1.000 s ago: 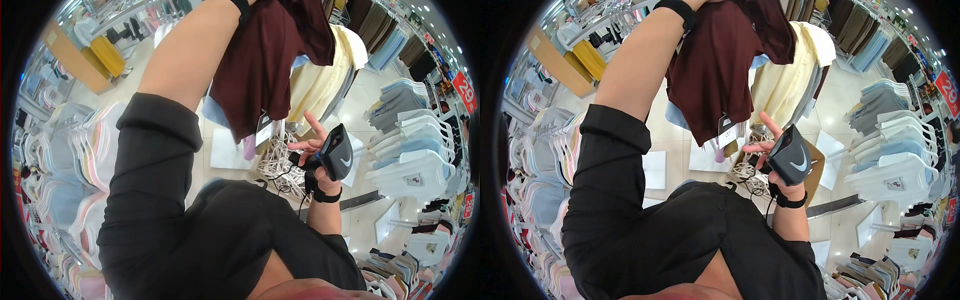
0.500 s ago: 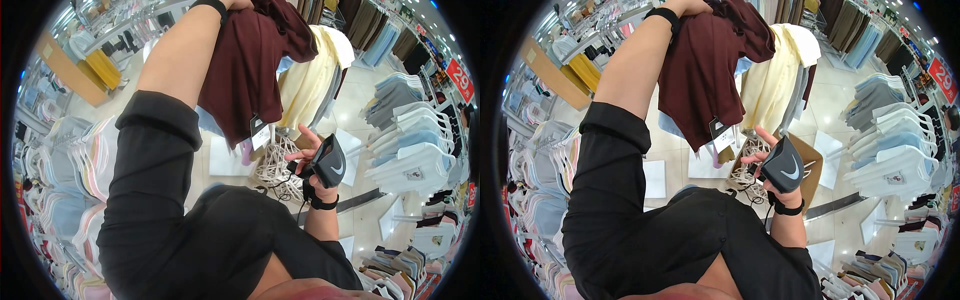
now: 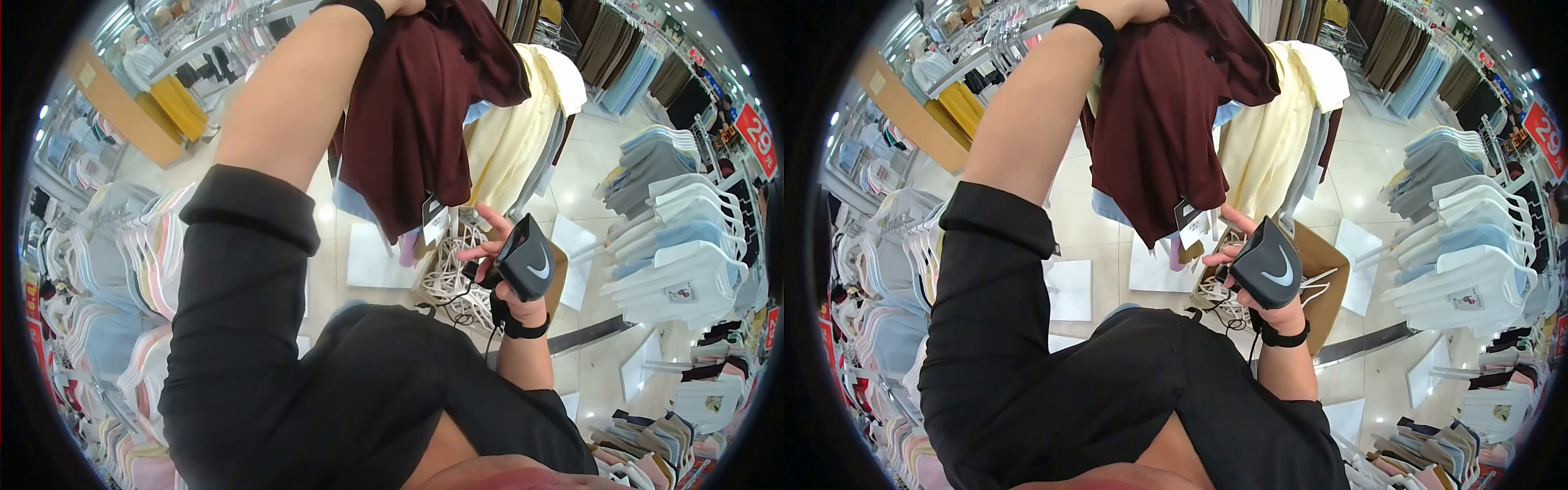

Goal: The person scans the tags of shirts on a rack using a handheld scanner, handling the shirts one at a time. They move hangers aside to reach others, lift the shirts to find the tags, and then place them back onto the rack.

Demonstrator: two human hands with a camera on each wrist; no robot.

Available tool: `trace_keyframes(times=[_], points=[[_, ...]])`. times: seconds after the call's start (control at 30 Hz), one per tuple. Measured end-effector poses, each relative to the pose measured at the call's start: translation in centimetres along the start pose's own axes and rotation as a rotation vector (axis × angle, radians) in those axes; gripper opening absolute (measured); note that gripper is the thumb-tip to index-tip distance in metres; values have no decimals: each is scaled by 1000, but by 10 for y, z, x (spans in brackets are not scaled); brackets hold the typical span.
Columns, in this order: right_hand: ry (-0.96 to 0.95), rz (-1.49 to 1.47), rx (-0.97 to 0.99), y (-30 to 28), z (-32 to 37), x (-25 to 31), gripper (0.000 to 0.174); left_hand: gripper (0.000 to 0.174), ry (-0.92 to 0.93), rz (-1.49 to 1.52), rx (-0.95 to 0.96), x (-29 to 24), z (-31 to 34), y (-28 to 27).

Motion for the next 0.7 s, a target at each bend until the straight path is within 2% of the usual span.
trace_keyframes(times=[0.03, 0.1, 0.2, 0.3, 0.4, 0.43, 0.5, 0.6, 0.7], points=[[-4, -49, 11, 1, 2, 1, 86, 40, 131, -35, 48, 6, -11, 14], [-11, -147, 31, 1, 6, 2, 62, 40, 341, 76, -18, 11, -26, 29], [-64, -124, 54, -10, 11, -7, 62, 41, 139, 98, 350, 28, -56, 52], [-42, -111, 38, -17, 17, -7, 64, 42, 399, 11, -6, 21, -42, 42], [-35, -112, 39, -16, 16, -7, 64, 45, 397, -100, -413, 1, -9, 31], [-36, -113, 44, -16, 16, -7, 63, 40, 631, 68, -407, 13, -26, 40], [-24, -113, 42, -14, 16, -7, 63, 22, 866, 83, -365, 5, -20, 26], [7, -108, 36, -13, 16, -8, 62, 20, 881, 97, -156, 3, -4, 11], [23, -121, 47, -11, 13, -8, 61, 32, 699, -11, -82, 12, -3, 31]])
Point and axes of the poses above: each hand's wrist, its own z-axis away from the middle knuckle, its own y-axis out of the palm, x = y × z, the point moved 1 cm from there along -z, towards the middle knuckle, and after that the axes turned 15 degrees about y, right-handed, at the moved point
